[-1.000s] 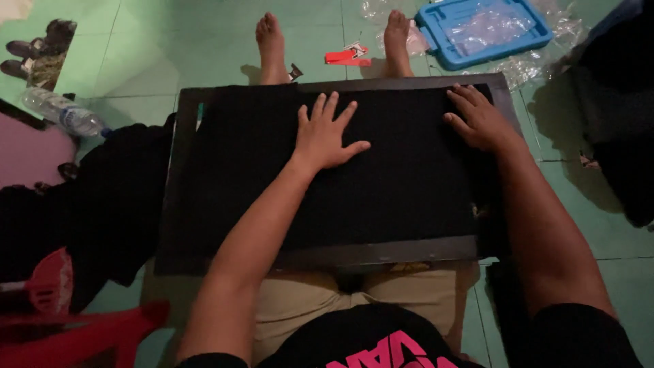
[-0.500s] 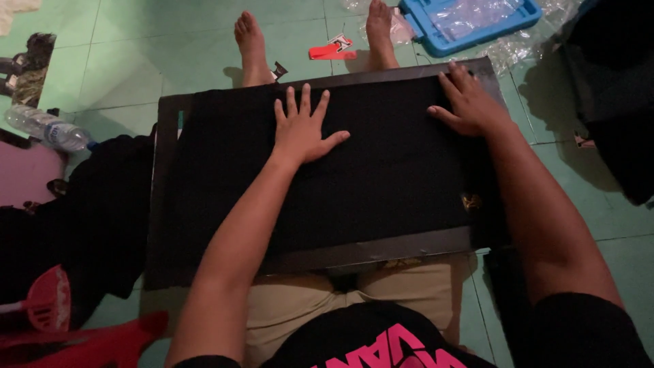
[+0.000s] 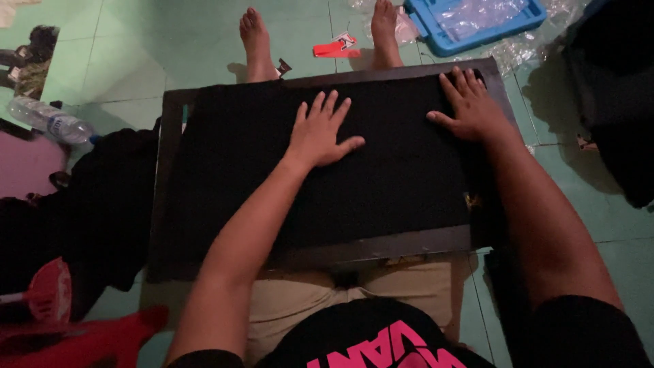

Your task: The person folds a large black rectangular cloth on a patterned mat. They smooth the fabric, fold it in half lengthwise, then fold it again into a smaller rectangle, pressing down to flatten the folds.

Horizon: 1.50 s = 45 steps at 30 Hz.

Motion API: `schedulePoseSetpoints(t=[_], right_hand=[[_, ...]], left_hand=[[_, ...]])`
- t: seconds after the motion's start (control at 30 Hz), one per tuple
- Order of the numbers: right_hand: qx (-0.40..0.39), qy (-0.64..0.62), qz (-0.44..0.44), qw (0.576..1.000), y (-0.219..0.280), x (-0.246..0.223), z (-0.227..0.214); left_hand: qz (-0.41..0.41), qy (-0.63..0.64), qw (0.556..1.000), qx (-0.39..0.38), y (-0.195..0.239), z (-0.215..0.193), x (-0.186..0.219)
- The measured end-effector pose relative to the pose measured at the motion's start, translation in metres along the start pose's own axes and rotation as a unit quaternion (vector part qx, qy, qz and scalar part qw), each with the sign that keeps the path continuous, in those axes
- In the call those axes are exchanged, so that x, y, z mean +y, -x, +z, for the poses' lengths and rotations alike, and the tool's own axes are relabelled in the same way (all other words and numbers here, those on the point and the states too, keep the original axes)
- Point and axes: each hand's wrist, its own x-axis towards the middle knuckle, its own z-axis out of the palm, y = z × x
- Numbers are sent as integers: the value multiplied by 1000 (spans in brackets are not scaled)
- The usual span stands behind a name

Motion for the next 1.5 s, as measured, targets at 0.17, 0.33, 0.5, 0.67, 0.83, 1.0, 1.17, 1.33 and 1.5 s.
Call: schedulePoseSetpoints(t=[0.17,0.33,0.5,0.67,0.83,1.0,1.17,1.33,1.5], right_hand=[[47,7,-17,999,-19,20,1],[121,70,-1,990,-24,23,-11],[224,95,-35,969,-63,66,8],[217,20,-54,974,-70,74,7],[212,12,-36,977,-67,71,0],[207,-94,7,974,-61,74,-8],[156,-196,62,966,-9,42,-42],[184,-282,-34,941,4,72,-37],[166,-191,-41,967,61,53,-62]], left_hand=[[78,-83,970,217,-19,14,-39],[24,-106,973,202,-28,-11,-70],[60,-2,930,363,-12,-25,-86],[-1,36,957,287,-19,-32,-88],[-14,-219,967,131,-37,-32,-99],[3,-294,948,124,-22,-63,-85],[56,-155,978,130,-4,-79,-101],[155,-77,977,127,21,-98,-107],[189,-259,936,146,43,-84,-116]])
